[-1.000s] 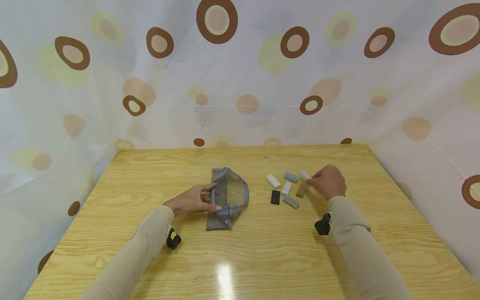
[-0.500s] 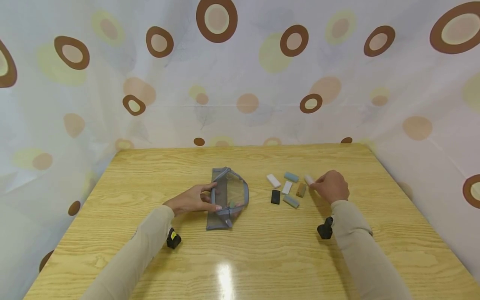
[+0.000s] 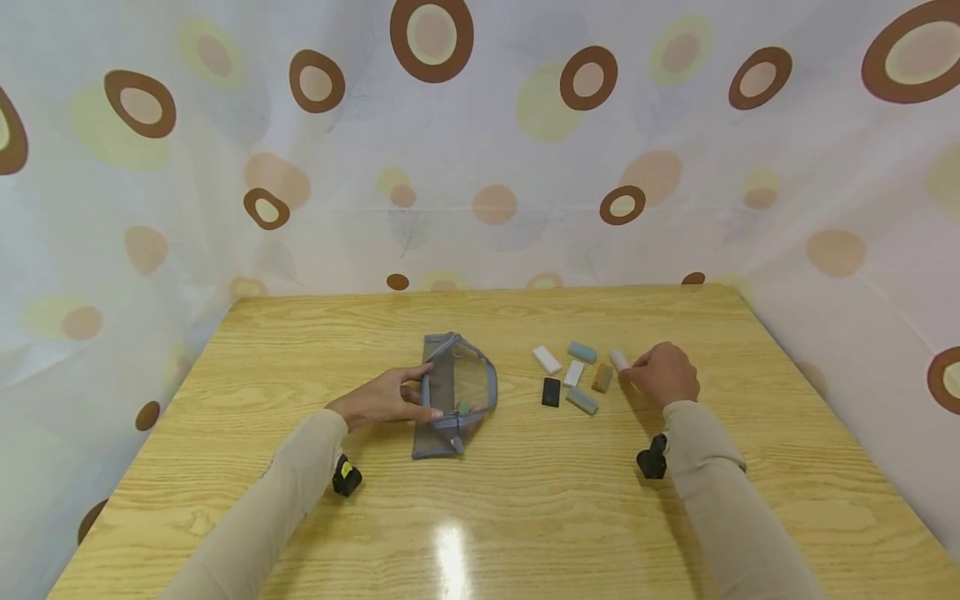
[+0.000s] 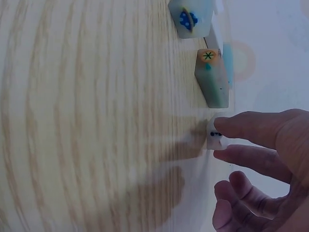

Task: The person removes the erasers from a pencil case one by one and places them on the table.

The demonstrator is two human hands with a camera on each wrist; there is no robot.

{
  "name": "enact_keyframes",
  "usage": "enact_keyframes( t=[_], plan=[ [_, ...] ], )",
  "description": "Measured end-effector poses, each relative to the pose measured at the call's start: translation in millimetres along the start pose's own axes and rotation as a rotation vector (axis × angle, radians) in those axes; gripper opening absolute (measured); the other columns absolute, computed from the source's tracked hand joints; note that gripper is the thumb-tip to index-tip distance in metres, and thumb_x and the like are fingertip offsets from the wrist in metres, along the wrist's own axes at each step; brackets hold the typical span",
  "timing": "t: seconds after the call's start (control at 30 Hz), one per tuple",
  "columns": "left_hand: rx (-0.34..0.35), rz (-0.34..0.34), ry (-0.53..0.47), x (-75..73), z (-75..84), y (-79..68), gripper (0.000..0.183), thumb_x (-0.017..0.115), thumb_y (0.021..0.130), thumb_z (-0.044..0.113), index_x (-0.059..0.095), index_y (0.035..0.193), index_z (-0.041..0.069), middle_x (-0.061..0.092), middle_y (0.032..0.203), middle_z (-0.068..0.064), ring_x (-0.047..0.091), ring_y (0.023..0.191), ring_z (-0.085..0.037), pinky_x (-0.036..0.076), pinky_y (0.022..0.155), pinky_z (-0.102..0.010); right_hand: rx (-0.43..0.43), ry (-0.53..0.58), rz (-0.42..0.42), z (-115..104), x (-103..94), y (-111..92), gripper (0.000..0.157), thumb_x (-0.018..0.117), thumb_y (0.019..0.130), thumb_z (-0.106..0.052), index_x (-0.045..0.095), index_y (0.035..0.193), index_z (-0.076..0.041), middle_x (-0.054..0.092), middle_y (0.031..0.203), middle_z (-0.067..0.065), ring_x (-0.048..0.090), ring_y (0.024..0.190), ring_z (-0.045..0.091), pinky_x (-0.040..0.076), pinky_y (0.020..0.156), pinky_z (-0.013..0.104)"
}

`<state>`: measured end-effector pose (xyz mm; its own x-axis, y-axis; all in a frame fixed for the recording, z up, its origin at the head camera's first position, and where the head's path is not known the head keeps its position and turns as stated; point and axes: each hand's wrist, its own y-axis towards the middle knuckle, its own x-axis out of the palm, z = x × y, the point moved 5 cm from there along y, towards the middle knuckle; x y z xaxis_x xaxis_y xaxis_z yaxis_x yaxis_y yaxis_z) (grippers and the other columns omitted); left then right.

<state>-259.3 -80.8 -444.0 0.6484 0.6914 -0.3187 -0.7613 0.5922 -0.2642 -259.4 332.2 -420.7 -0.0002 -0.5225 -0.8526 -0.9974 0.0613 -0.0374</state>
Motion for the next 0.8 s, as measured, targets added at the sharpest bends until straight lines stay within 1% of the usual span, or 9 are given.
enact_keyframes(
  t=[0.2, 0.33, 0.5, 0.6, 0.7, 0.8],
  plan=[
    [-0.012, 0.015, 0.022, -0.7, -1.9, 2.0, 0.097, 0.079, 0.090, 0.023, 0.016, 0.161, 0.002, 0.047, 0.150, -0.018, 0.060, 0.123, -0.030, 0.052, 0.098, -0.040, 0.000, -0.029, -0.033, 0.1, -1.1, 2.1, 0.039, 0.077, 0.090, -0.029, 0.076, 0.098, 0.009, 0.063, 0.118, 0.037, 0.061, 0.103, 0.055, 0.057, 0.071, 0.052],
    [-0.018, 0.015, 0.015, 0.3, -2.1, 3.5, 0.097, 0.079, 0.090, 0.022, 0.016, 0.162, 0.002, 0.047, 0.152, -0.016, 0.059, 0.124, -0.030, 0.051, 0.100, -0.041, 0.001, -0.031, -0.046, -0.2, -2.4, 1.3, 0.039, 0.077, 0.089, -0.029, 0.077, 0.099, 0.009, 0.064, 0.117, 0.036, 0.063, 0.101, 0.053, 0.057, 0.069, 0.051],
    [-0.007, 0.001, 0.009, 2.0, -2.0, 3.3, 0.097, 0.078, 0.091, 0.022, 0.014, 0.162, 0.002, 0.044, 0.154, -0.014, 0.057, 0.127, -0.031, 0.051, 0.101, -0.042, 0.005, -0.028, -0.056, -0.7, -2.9, -0.7, 0.039, 0.076, 0.089, -0.030, 0.077, 0.100, 0.008, 0.066, 0.117, 0.034, 0.065, 0.097, 0.050, 0.058, 0.067, 0.050],
    [-0.005, 0.001, 0.006, 1.5, -4.1, 1.8, 0.097, 0.077, 0.092, 0.022, 0.013, 0.162, 0.001, 0.042, 0.156, -0.015, 0.057, 0.128, -0.032, 0.051, 0.101, -0.043, 0.007, -0.025, -0.083, -0.4, -1.4, -0.2, 0.042, 0.075, 0.090, -0.032, 0.076, 0.103, 0.008, 0.065, 0.118, 0.034, 0.064, 0.100, 0.051, 0.057, 0.071, 0.053],
    [-0.006, 0.002, 0.007, 1.0, -5.3, 1.7, 0.097, 0.077, 0.092, 0.023, 0.013, 0.162, 0.001, 0.043, 0.154, -0.017, 0.057, 0.127, -0.033, 0.051, 0.101, -0.043, 0.005, -0.028, -0.116, 1.2, -1.1, 1.2, 0.045, 0.074, 0.092, -0.035, 0.075, 0.107, 0.007, 0.064, 0.120, 0.034, 0.062, 0.103, 0.052, 0.055, 0.075, 0.055],
    [-0.003, 0.002, 0.020, 1.0, -4.4, 2.7, 0.097, 0.077, 0.092, 0.024, 0.013, 0.162, 0.002, 0.046, 0.152, -0.018, 0.057, 0.127, -0.033, 0.051, 0.101, -0.043, -0.007, -0.023, -0.122, 2.5, -4.1, 3.2, 0.048, 0.072, 0.093, -0.036, 0.074, 0.110, 0.009, 0.063, 0.122, 0.035, 0.060, 0.106, 0.054, 0.054, 0.079, 0.058]
  ],
)
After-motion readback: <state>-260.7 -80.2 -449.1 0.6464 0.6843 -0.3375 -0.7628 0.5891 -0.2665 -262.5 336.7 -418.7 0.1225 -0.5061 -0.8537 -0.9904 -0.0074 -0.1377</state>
